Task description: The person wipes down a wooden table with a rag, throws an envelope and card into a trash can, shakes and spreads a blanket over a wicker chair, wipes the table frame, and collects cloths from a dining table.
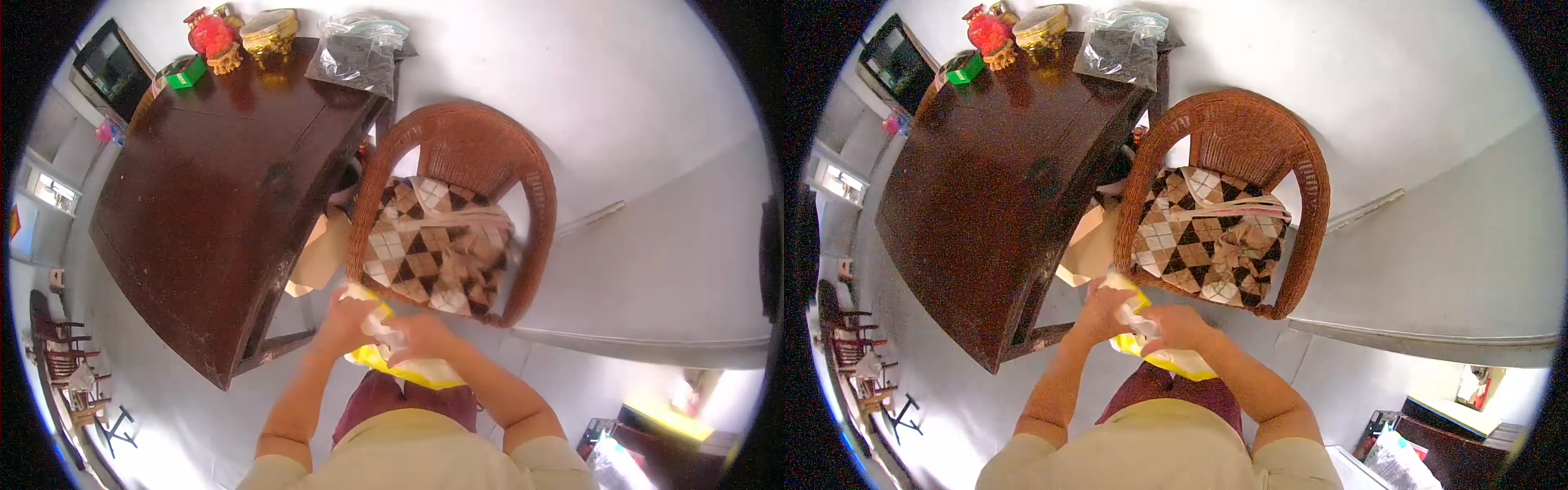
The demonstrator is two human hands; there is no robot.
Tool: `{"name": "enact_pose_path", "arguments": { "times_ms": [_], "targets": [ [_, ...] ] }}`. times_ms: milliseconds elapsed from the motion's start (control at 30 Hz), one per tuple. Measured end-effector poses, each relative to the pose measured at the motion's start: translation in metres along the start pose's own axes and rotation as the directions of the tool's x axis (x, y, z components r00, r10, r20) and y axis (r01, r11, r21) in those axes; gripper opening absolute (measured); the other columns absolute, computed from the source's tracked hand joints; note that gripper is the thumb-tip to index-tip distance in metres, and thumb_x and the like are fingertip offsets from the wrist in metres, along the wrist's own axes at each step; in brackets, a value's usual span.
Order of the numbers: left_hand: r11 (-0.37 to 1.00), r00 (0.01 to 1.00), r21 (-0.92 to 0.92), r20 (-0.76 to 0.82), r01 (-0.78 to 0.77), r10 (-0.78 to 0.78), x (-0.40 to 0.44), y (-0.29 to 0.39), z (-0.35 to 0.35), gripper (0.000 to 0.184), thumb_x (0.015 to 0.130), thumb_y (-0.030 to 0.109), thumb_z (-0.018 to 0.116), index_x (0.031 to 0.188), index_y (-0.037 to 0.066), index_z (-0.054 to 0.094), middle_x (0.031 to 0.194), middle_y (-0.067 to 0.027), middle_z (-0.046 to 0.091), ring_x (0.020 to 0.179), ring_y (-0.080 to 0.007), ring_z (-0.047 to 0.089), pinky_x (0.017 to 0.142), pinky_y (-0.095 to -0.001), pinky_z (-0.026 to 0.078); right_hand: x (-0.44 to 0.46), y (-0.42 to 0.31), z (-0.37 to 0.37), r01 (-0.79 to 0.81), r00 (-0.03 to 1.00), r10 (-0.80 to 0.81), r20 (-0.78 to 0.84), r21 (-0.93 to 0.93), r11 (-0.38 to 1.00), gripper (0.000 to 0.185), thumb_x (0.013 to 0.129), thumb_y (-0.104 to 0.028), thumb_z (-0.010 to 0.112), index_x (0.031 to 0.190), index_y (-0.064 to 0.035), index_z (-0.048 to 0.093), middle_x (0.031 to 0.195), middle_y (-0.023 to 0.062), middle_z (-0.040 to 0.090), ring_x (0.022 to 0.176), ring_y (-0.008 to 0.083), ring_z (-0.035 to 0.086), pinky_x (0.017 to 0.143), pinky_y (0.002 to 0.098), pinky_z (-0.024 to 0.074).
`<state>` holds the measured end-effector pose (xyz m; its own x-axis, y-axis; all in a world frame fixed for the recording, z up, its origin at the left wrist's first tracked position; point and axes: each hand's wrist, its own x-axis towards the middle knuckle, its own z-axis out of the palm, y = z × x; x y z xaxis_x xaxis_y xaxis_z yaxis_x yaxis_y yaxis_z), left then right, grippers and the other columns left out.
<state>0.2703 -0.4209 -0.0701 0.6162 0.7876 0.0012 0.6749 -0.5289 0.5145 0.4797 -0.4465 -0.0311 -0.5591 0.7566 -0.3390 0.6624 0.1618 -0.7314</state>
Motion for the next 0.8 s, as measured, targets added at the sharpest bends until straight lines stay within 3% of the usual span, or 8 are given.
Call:
{"name": "enact_pose_path", "arguments": {
  "times_ms": [167, 233, 367, 467, 533, 667, 733, 800],
  "targets": [
    [0.868, 0.913, -0.285, 0.179, 0.406, -0.367, -0.015, 0.001, -0.021, 0.054, 0.055, 0.043, 0.079, 0.093, 0.009, 0.062, 0.085, -0.0144, 0.063, 0.083, -0.0317, 0.06, 0.073, -0.0387, 0.047, 0.007, 0.028, 0.027, 0.075, 0.962, -0.078, -0.26, -0.019, 0.997, 0.078, 0.059, -0.021, 0.075, 0.129, -0.018, 0.041, 0.111, 0.0141, 0.055, 0.1, 0.0332, 0.053, 0.088, 0.0417, 0.0406],
    [0.799, 0.885, -0.387, 0.265, 0.46, -0.382, -0.02, -0.005, -0.019, 0.054, 0.055, 0.044, 0.078, 0.094, 0.01, 0.061, 0.085, -0.0144, 0.063, 0.082, -0.0323, 0.06, 0.072, -0.04, 0.047, 0.011, 0.05, 0.038, 0.02, 0.994, -0.029, -0.102, -0.086, 0.996, 0.067, 0.063, -0.017, 0.07, 0.125, -0.0174, 0.045, 0.105, 0.0139, 0.058, 0.098, 0.032, 0.055, 0.084, 0.0415, 0.0441],
    [0.87, 0.902, -0.242, 0.168, 0.43, -0.399, -0.024, -0.019, -0.015, 0.049, 0.059, 0.045, 0.075, 0.09, 0.01, 0.061, 0.083, -0.0143, 0.063, 0.08, -0.0329, 0.06, 0.069, -0.0411, 0.047, 0.012, 0.061, -0.001, -0.244, 0.938, 0.323, 0.125, -0.425, 0.872, 0.047, 0.069, -0.017, 0.065, 0.115, -0.0195, 0.055, 0.096, 0.012, 0.062, 0.09, 0.0307, 0.059, 0.076, 0.0412, 0.0484],
    [0.854, 0.845, -0.102, 0.243, 0.511, -0.476, -0.017, -0.031, -0.013, 0.044, 0.064, 0.042, 0.072, 0.089, 0.008, 0.06, 0.086, -0.0152, 0.063, 0.082, -0.0343, 0.06, 0.071, -0.0424, 0.047, 0.019, 0.116, -0.015, -0.234, 0.971, 0.189, -0.145, -0.435, 0.869, 0.035, 0.072, -0.022, 0.063, 0.107, -0.021, 0.06, 0.092, 0.0107, 0.063, 0.084, 0.0307, 0.061, 0.071, 0.0419, 0.0496],
    [0.844, 0.825, -0.053, 0.256, 0.533, -0.504, -0.007, -0.029, -0.01, 0.041, 0.068, 0.038, 0.071, 0.089, 0.006, 0.06, 0.087, -0.0165, 0.063, 0.083, -0.037, 0.059, 0.074, -0.0441, 0.047, 0.028, 0.142, -0.03, -0.297, 0.955, 0.264, -0.137, -0.357, 0.886, 0.037, 0.071, -0.027, 0.065, 0.106, -0.0184, 0.06, 0.096, 0.0101, 0.062, 0.087, 0.0296, 0.06, 0.073, 0.0412, 0.0489],
    [0.932, 0.931, -0.017, -0.034, 0.363, -0.363, -0.001, -0.033, 0.049, 0.029, 0.072, 0.035, 0.065, 0.082, 0.008, 0.06, 0.082, -0.014, 0.062, 0.08, -0.0332, 0.059, 0.069, -0.0426, 0.047, 0.034, 0.208, -0.035, -0.233, 0.951, 0.124, -0.285, -0.389, 0.891, 0.048, 0.069, -0.035, 0.069, 0.111, -0.0142, 0.058, 0.108, 0.0132, 0.058, 0.1, 0.0302, 0.055, 0.082, 0.0401, 0.0466],
    [0.908, 0.88, -0.152, -0.229, 0.39, -0.416, 0.006, -0.026, 0.069, 0.024, 0.074, 0.032, 0.062, 0.079, 0.008, 0.06, 0.079, -0.0144, 0.062, 0.078, -0.0337, 0.059, 0.068, -0.0432, 0.047, 0.036, 0.248, -0.04, -0.353, 0.93, 0.324, -0.172, -0.18, 0.918, 0.057, 0.069, -0.039, 0.069, 0.117, -0.0129, 0.054, 0.117, 0.0164, 0.053, 0.108, 0.0316, 0.051, 0.088, 0.0399, 0.0434],
    [0.773, 0.783, -0.144, 0.02, 0.618, -0.622, 0.016, -0.015, 0.074, 0.02, 0.075, 0.028, 0.06, 0.079, 0.008, 0.06, 0.079, -0.0153, 0.061, 0.077, -0.0345, 0.059, 0.069, -0.0435, 0.047, 0.047, 0.307, -0.036, -0.401, 0.911, 0.408, 0.068, -0.093, 0.911, 0.066, 0.071, -0.042, 0.069, 0.127, -0.0147, 0.046, 0.127, 0.0215, 0.046, 0.116, 0.0346, 0.045, 0.097, 0.0399, 0.0382]
  ]
}}
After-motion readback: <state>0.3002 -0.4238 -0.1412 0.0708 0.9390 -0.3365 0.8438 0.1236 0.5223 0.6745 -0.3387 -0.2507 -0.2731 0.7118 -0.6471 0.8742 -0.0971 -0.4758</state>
